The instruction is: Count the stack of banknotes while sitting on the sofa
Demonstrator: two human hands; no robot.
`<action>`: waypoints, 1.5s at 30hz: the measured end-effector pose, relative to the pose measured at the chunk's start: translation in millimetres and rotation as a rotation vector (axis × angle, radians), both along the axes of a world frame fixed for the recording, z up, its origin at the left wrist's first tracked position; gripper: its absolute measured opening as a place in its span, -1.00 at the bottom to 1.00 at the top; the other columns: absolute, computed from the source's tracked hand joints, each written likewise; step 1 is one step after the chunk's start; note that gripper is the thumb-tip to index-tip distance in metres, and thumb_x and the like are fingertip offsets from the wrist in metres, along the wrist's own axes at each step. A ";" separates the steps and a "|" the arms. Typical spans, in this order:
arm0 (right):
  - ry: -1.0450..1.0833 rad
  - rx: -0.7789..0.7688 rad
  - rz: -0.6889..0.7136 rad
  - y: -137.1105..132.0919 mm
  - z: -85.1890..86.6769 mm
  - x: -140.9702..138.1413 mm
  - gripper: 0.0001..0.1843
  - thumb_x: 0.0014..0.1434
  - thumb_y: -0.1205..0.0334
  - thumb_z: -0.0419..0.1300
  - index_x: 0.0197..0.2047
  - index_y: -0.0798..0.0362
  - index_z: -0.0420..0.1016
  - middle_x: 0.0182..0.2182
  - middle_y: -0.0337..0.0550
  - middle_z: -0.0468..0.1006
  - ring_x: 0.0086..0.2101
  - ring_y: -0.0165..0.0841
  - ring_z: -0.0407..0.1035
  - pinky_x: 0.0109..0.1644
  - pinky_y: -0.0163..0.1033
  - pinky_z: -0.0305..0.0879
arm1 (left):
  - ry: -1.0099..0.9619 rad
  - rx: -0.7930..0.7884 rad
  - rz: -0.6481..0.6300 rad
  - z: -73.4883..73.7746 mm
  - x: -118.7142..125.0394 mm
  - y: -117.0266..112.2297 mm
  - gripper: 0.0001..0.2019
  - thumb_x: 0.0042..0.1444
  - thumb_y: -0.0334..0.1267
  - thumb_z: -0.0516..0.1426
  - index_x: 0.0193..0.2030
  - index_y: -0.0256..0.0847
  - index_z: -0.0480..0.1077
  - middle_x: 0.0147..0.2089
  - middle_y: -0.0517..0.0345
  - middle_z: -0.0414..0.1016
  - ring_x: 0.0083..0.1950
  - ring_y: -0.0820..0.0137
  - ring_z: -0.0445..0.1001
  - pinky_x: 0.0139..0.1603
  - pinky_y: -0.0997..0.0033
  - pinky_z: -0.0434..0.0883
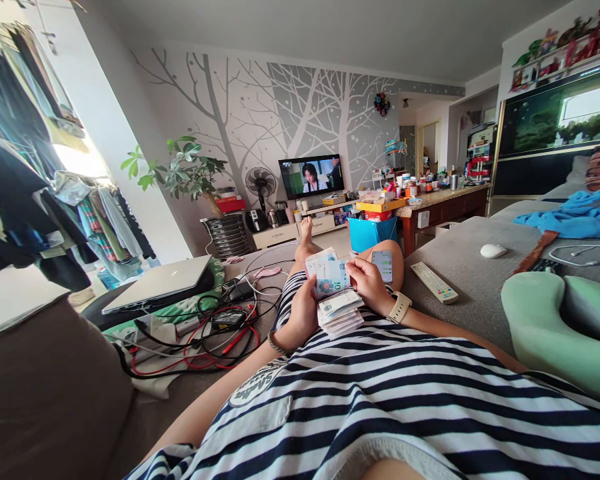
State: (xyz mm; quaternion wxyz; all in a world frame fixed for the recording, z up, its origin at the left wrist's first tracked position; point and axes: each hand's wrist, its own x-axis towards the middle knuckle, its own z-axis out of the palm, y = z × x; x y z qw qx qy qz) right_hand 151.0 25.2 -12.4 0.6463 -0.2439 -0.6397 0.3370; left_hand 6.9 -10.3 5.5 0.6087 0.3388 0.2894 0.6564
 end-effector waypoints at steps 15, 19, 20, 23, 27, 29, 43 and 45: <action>0.017 0.000 0.010 -2.9 2.2 -0.5 -0.56 0.15 -0.19 0.18 -0.45 0.04 0.37 -0.62 -0.29 0.28 -0.56 -0.41 0.19 -0.49 -0.30 0.10 | 0.027 0.030 0.002 -3.6 -1.4 4.2 -0.74 0.20 -0.31 0.05 -0.11 -0.32 0.54 -0.24 -0.01 0.67 -0.04 0.20 0.61 0.07 0.23 0.50; 0.005 0.009 0.005 -2.5 1.7 0.3 -0.56 0.17 -0.18 0.18 -0.45 0.05 0.38 -0.61 -0.28 0.29 -0.56 -0.41 0.19 -0.49 -0.30 0.10 | 0.028 0.012 0.022 -2.7 -1.6 3.6 -0.74 0.19 -0.32 0.06 -0.10 -0.33 0.54 -0.25 -0.01 0.67 -0.05 0.19 0.61 0.06 0.21 0.51; 0.000 0.012 0.002 -2.4 1.7 0.4 -0.56 0.17 -0.18 0.17 -0.45 0.05 0.38 -0.62 -0.28 0.29 -0.56 -0.41 0.19 -0.49 -0.31 0.09 | 0.029 0.006 0.028 -2.4 -1.7 3.6 -0.74 0.19 -0.32 0.07 -0.09 -0.32 0.54 -0.25 0.00 0.67 -0.05 0.19 0.62 0.06 0.21 0.51; 0.007 0.019 0.000 -2.4 1.7 0.5 -0.56 0.17 -0.18 0.17 -0.45 0.05 0.37 -0.62 -0.29 0.27 -0.57 -0.42 0.16 -0.50 -0.31 0.08 | 0.029 -0.012 0.048 -2.5 -2.1 4.5 -0.74 0.18 -0.31 0.08 -0.09 -0.31 0.53 -0.25 0.01 0.66 -0.05 0.19 0.61 0.05 0.22 0.52; 0.025 0.023 0.008 -3.5 2.9 0.8 -0.55 0.18 -0.18 0.17 -0.46 0.05 0.36 -0.61 -0.29 0.27 -0.60 -0.45 0.13 -0.52 -0.32 0.06 | 0.023 -0.009 0.039 -2.0 -2.4 4.1 -0.75 0.18 -0.31 0.09 -0.11 -0.34 0.54 -0.25 -0.02 0.66 -0.06 0.18 0.62 0.04 0.21 0.52; 0.023 0.016 0.011 -4.5 3.8 1.1 -0.54 0.17 -0.19 0.17 -0.46 0.05 0.35 -0.61 -0.29 0.27 -0.61 -0.46 0.12 -0.54 -0.32 0.04 | 0.030 -0.007 0.048 0.0 -2.0 1.6 -0.77 0.17 -0.31 0.09 -0.15 -0.35 0.54 -0.26 -0.03 0.66 -0.09 0.18 0.62 0.02 0.22 0.53; -0.010 -0.001 -0.002 -2.4 2.9 1.4 -0.58 0.10 -0.15 0.28 -0.38 0.04 0.33 -0.64 -0.33 0.37 -0.59 -0.43 0.24 -0.46 -0.31 0.13 | 0.126 0.032 0.025 -2.8 -5.1 3.8 -0.75 -0.04 -0.22 0.22 -0.21 -0.27 0.54 -0.27 0.01 0.65 -0.07 0.10 0.59 0.01 0.14 0.50; -0.031 -0.018 -0.043 -1.8 2.9 2.0 -0.58 0.08 -0.14 0.30 -0.36 0.04 0.32 -0.61 -0.33 0.38 -0.58 -0.42 0.24 -0.46 -0.31 0.12 | 0.149 0.074 0.023 -5.1 -6.7 5.3 -0.74 -0.10 -0.21 0.26 -0.24 -0.28 0.54 -0.27 0.02 0.65 -0.08 0.12 0.59 -0.01 0.17 0.49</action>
